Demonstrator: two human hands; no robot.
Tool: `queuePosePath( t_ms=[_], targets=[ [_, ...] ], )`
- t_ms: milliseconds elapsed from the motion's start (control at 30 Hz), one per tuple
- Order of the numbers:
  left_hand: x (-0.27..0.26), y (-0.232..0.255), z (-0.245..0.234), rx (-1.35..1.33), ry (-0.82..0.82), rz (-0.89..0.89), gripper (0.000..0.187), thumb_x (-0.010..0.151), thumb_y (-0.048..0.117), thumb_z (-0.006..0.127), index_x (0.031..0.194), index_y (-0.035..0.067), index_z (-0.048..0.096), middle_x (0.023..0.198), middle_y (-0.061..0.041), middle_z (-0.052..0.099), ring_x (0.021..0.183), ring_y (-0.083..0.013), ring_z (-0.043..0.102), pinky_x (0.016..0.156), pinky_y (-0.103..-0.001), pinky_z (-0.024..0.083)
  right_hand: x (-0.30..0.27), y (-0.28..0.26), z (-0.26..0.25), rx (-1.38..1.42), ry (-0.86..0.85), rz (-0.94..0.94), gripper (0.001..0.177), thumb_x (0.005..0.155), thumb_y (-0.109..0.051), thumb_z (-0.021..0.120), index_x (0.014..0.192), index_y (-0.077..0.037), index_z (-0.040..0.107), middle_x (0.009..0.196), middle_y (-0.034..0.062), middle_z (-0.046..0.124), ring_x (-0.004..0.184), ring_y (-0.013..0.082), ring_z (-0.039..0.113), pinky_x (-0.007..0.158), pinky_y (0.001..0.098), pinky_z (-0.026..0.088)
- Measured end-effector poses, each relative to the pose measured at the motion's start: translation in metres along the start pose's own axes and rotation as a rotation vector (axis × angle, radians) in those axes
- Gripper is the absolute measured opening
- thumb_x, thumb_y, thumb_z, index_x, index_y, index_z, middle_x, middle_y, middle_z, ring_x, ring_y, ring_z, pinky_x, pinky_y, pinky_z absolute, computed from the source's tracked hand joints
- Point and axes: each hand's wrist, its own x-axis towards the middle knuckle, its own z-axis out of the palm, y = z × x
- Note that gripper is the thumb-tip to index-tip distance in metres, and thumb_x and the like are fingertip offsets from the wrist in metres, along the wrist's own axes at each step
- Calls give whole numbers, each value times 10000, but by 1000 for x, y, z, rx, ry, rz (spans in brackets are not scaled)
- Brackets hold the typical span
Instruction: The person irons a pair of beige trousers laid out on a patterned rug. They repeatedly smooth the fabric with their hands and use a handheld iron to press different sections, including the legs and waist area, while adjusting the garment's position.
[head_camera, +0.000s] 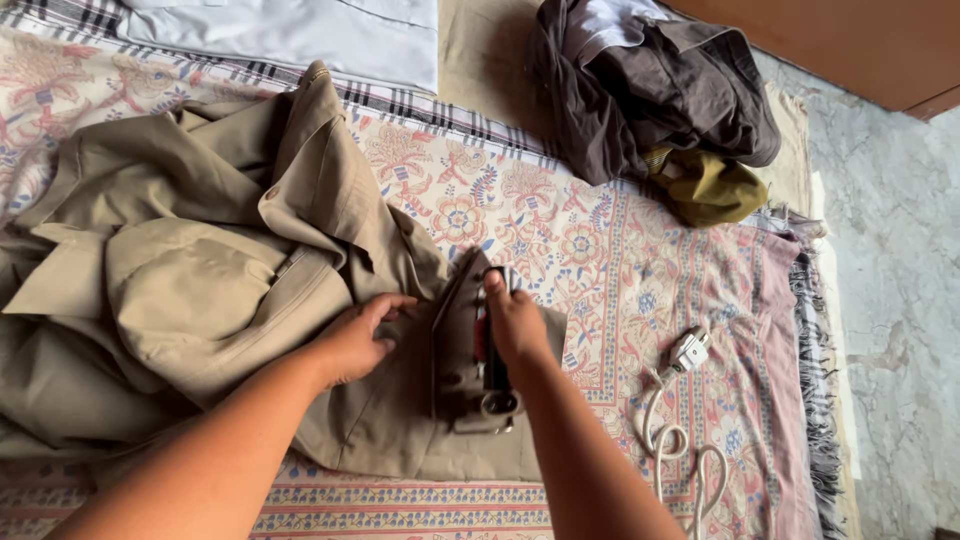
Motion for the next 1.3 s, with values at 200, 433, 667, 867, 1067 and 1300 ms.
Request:
queuePosePath(
  t_ms=[200, 433, 667, 867, 1067, 1300],
  targets=[
    [15, -42, 4, -361, -28, 36, 548, 849, -127, 537, 1338, 115, 592, 1303, -40, 675, 1207, -166, 600, 1044, -309, 470, -39, 13, 17, 6, 26, 31, 550, 974, -566, 539, 896, -22, 562, 574, 98, 572, 411, 206, 551, 400, 369, 456],
    [10, -29, 1, -380, -2, -82, 511, 846, -132, 528, 1293, 101, 611, 1231, -10, 687, 1097, -135, 609, 1008, -285, 475, -18, 9, 18, 73, 69, -8, 542, 981, -535, 564, 862, -7, 551, 572, 103, 589, 412, 208, 563, 392, 363, 458],
    [15, -28, 4, -533, 90, -77, 480, 853, -104, 504, 1272, 101, 617, 1116, -22, 676, 1045, -111, 606, 930, -251, 454, -20, 15, 19, 245, -23, -62, 557, 975, -552, 571, 836, -14, 550, 589, 78, 567, 434, 187, 550, 397, 340, 461],
    [9, -28, -1, -588, 80, -122, 390, 882, -75, 510, 1211, 93, 636, 975, -4, 637, 872, -89, 557, 788, -239, 447, -59, 27, 38, 263, 5, 72, 428, 946, -502, 600, 875, -84, 541, 612, 62, 578, 451, 178, 545, 408, 346, 450],
    [12, -30, -1, -598, 88, -115, 388, 850, -94, 498, 1164, 74, 652, 879, 5, 625, 797, -94, 541, 729, -239, 441, -24, 17, 31, 232, 34, -2, 494, 975, -503, 590, 856, -26, 536, 607, 81, 577, 437, 198, 553, 396, 362, 469],
    [11, -25, 2, -547, 121, -124, 436, 795, -123, 464, 1129, 70, 666, 880, -8, 622, 785, -88, 537, 710, -228, 426, -16, 3, 27, 205, 71, -21, 473, 975, -516, 557, 871, -55, 528, 582, 78, 569, 435, 193, 551, 407, 361, 468]
  ],
)
